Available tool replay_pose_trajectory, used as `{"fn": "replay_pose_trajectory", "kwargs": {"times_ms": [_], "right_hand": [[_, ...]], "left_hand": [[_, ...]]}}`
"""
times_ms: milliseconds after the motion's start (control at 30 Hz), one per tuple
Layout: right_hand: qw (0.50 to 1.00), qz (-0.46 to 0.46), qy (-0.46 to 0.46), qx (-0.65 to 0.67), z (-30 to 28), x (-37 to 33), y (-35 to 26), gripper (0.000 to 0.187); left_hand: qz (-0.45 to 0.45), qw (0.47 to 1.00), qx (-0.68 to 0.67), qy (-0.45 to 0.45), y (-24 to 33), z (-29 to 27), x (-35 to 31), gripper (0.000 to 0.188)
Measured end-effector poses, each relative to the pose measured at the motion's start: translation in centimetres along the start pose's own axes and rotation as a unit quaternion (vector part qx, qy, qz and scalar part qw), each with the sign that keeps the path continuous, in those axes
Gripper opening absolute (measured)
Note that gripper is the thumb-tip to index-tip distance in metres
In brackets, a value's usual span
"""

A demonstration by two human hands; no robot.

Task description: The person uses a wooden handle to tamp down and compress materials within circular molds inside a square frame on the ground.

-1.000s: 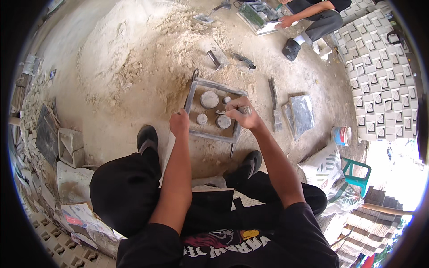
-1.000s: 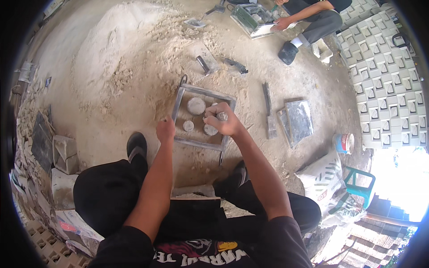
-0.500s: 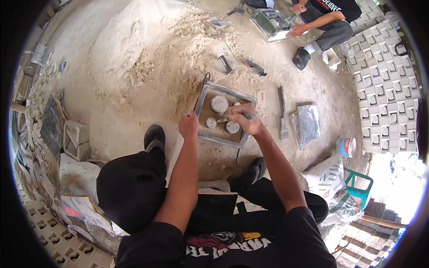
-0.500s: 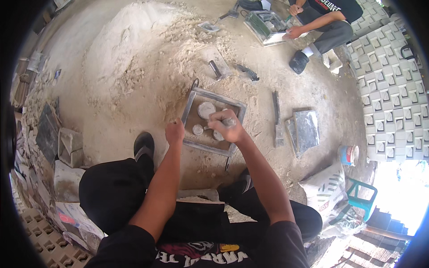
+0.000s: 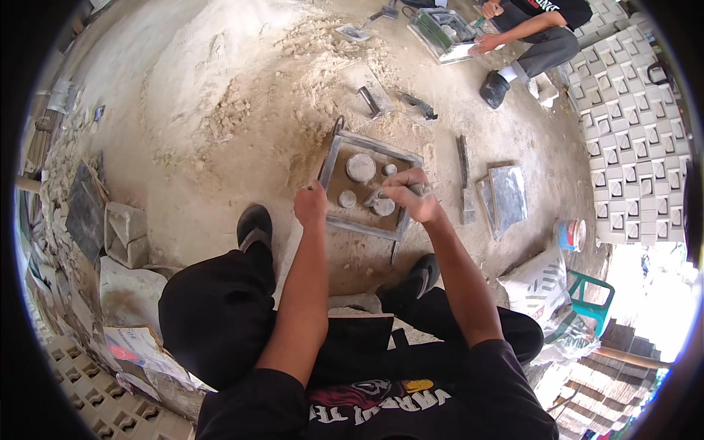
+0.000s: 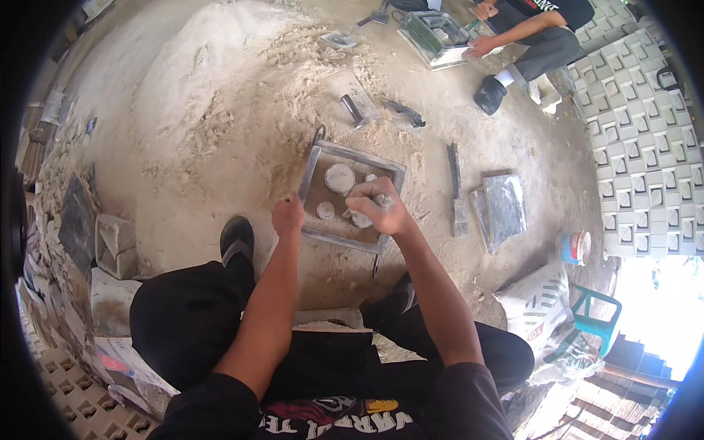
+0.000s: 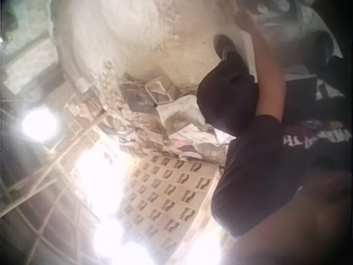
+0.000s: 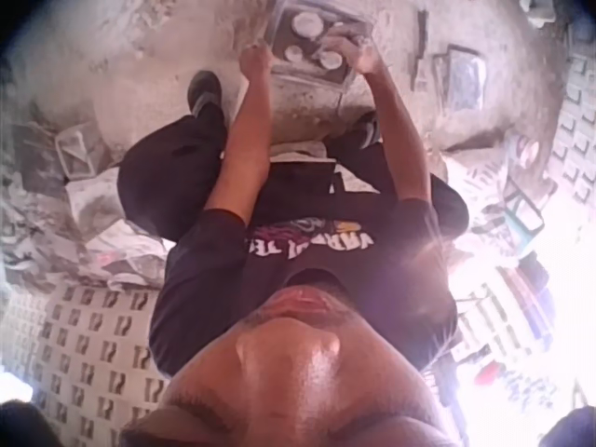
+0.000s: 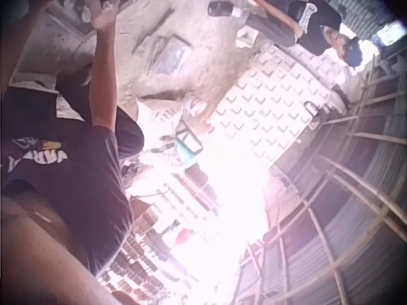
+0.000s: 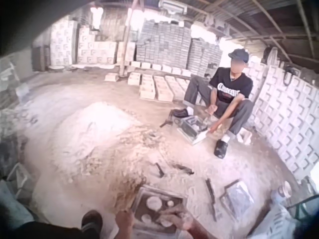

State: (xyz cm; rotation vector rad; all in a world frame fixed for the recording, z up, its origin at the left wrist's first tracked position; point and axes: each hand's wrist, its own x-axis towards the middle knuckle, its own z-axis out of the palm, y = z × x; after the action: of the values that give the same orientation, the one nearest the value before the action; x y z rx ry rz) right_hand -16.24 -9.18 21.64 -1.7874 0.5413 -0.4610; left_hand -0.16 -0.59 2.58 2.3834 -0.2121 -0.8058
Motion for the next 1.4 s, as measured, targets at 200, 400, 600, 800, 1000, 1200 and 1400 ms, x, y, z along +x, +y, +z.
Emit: {"fn": "replay_pose_trajectory", "kwargs": {"times_ms": [200,400,600,800,1000,1200,1400], "right_hand": [[0.954,-0.003,0.269,0.134,1.0,0.2,1.9,0.038],[0.936,-0.077,0.301,0.166,2.4,-0.4,1.9,0.036],[0.932,-0.053,0.342,0.109,4.5,-0.1,1.9,0.035],[0.933,0.026,0.344,0.097,4.9,1.3,1.2,0.04],[0.989,-0.041,0.144,-0.003,1.4,0.0,2.7,0.037],[0.986,-0.054,0.107,0.117,-1.6,-0.1,3.4,0.019],[0.975,-0.047,0.152,0.157,-2.3,0.6,0.9,0.03]], "left_hand": [[0.007,1.0,0.003,-0.013,-0.1,0.3,0.1,0.052],[-0.005,1.0,0.0,-0.001,0.0,0.1,-0.4,0.055],[-0.006,1.0,0.002,-0.009,-0.1,0.0,0.1,0.051],[0.001,1.0,0.001,-0.015,0.0,-0.2,-0.3,0.052],[0.012,1.0,0.015,-0.012,0.0,0.0,-0.2,0.052],[-0.007,1.0,0.008,-0.022,0.3,-0.2,-0.3,0.051],[-0.01,1.0,0.007,-0.024,-0.4,-0.3,0.0,0.05]]}}
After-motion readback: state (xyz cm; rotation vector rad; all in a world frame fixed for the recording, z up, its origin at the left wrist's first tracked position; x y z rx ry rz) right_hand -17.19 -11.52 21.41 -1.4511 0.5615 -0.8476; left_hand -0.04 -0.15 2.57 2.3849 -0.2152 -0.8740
